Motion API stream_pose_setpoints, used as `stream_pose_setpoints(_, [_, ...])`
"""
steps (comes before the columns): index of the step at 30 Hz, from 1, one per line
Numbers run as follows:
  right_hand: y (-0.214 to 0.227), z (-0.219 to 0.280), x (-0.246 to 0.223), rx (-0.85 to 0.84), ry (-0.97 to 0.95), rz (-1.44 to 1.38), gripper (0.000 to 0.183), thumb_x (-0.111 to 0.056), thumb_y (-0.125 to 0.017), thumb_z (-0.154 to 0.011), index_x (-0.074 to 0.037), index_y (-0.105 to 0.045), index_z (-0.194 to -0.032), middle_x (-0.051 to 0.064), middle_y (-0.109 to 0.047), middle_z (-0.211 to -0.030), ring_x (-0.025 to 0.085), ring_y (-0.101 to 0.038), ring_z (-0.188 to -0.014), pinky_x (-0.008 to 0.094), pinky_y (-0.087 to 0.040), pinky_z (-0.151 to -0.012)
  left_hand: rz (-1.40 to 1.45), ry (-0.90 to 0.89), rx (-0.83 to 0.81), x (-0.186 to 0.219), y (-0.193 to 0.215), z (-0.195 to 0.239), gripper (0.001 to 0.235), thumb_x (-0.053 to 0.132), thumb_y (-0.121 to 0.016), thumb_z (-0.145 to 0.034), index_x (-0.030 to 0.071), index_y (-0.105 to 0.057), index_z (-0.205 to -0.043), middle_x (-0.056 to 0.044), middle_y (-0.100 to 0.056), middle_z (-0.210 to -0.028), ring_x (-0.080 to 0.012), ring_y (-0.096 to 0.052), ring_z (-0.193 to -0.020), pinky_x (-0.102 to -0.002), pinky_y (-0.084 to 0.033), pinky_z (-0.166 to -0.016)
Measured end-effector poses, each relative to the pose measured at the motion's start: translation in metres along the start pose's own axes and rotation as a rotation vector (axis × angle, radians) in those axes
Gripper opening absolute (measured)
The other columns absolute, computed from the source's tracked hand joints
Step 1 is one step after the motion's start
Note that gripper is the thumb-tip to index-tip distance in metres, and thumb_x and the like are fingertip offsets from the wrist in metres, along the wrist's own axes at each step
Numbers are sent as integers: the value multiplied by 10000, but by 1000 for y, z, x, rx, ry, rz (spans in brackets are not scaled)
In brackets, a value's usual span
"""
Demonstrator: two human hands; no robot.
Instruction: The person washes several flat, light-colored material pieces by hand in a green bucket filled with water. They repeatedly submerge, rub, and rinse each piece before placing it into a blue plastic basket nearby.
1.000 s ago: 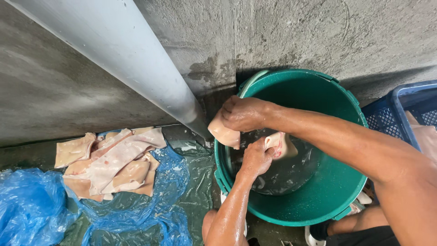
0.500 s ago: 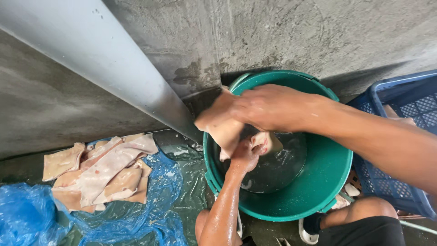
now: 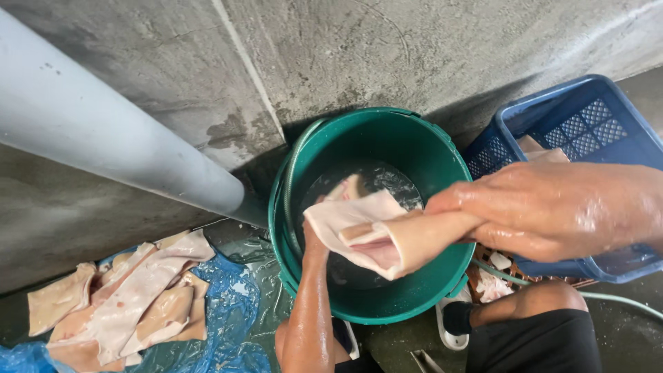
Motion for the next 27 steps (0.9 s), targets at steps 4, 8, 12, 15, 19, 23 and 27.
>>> stream_pose_setpoints(4, [-15, 19, 34, -250, -553, -592, 485, -207, -589, -967, -60, -563, -1428, 71, -731, -1021, 136, -754, -869, 304, -612, -681, 162, 3, 42, 26, 19, 1, 379, 96, -668, -954, 9, -631, -1320, -130, -740, -1164, -216, -731, -1008, -354, -592, -885])
stream_pose_setpoints(8, [-40, 1, 53, -490, -587, -683, 465, -360, -590, -977, -96, -639, -1357, 105, -748, -785, 171, -716, -656, 331, -565, -552, 624, 71, -207, 37, 4, 5, 410, 83, -657, -969, 11, -609, -1370, -119, -725, -1174, -204, -724, -1010, -354, -602, -901])
stream_pose_setpoints(12, [-76, -15, 94, -428, -686, -518, 471, -503, -586, -881, -104, -689, -1107, 74, -759, -771, 162, -730, -706, 362, -578, -633, 777, 178, -454, 36, -34, 24, 384, 110, -618, -1007, 22, -600, -1380, -96, -713, -1228, -192, -698, -1085, -370, -589, -931])
stream_pose_setpoints(15, [-91, -23, 140, -235, -634, -364, 504, -522, -602, -917, -27, -695, -930, 109, -720, -789, 183, -707, -733, 387, -549, -668, 866, 392, -440, 22, -51, 40, 367, 185, -556, -1020, 48, -586, -1359, -99, -707, -1250, -205, -702, -1097, -381, -597, -911])
stream_pose_setpoints(19, [-113, 5, 185, -164, -792, -371, 479, -503, -570, -926, -43, -700, -949, 128, -718, -825, 214, -704, -776, 394, -550, -711, 976, 361, -496, 25, -55, 40, 411, 180, -530, -1025, 28, -579, -1405, -146, -678, -1297, -250, -686, -1131, -382, -568, -956])
stream_pose_setpoints(23, [-146, 25, 204, -170, -858, -336, 478, -503, -565, -947, -47, -705, -976, 141, -709, -883, 238, -704, -850, 396, -534, -785, 944, 558, -387, 22, -58, 38, 506, 391, -417, -1062, 10, -590, -1345, -158, -699, -1265, -243, -703, -1106, -377, -568, -955])
stream_pose_setpoints(27, [-174, 30, 200, -141, -809, -450, 463, -473, -586, -952, -25, -688, -1016, 135, -702, -927, 252, -703, -888, 398, -547, -808, 767, 409, -379, 32, -53, 36, 489, 368, -412, -1085, 0, -584, -1358, -169, -696, -1250, -230, -686, -1090, -370, -553, -961])
Point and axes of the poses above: each hand's wrist, its own z-axis away from the middle knuckle, its own y-axis out of the back of the hand, x = y × z, the point moved 5 cm from there along -z, towards the middle knuckle
